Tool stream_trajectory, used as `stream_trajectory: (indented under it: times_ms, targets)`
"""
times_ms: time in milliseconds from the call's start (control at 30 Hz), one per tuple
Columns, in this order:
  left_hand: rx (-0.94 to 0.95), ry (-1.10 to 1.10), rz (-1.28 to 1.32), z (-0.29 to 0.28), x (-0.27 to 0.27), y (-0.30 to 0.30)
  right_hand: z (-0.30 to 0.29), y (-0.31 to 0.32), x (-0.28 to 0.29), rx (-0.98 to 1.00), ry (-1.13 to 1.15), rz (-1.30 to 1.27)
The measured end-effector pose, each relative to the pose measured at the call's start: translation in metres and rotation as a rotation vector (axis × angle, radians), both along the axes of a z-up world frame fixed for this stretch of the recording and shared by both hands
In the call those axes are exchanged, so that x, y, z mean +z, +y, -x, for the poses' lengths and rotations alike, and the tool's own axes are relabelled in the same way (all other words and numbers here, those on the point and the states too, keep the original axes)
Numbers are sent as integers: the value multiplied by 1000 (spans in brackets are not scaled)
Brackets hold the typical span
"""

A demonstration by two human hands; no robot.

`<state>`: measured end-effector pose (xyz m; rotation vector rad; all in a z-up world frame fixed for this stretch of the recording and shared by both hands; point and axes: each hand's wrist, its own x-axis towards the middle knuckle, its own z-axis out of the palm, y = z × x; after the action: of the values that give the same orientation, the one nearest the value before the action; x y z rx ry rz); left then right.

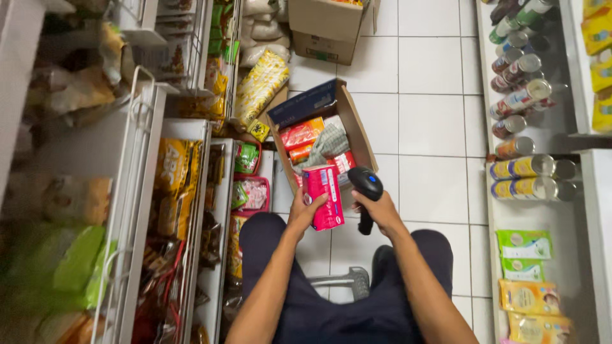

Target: The person wipes grocery shelves with a cloth and spray bottle, then scans several packaged items from a box using a handheld barcode scanner.

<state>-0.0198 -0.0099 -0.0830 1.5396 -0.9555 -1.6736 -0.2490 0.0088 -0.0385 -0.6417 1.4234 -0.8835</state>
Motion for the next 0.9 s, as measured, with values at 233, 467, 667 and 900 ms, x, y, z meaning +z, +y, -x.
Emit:
stream_trajectory:
  times_ms: [233, 467, 667, 900]
  targets:
    - [141, 23, 56, -1, -48, -42, -13, -84, -95, -126, -297, -176]
    - [135, -91, 71, -10, -51, -85, -32, -146, -181, -247, -236, -325]
    - [210, -145, 57, -26, -69, -106, -52, -168, -244, 57, -14, -278]
    - [269, 97, 51, -30, -98, -93, -95, -178, -261, 111, -158, -313]
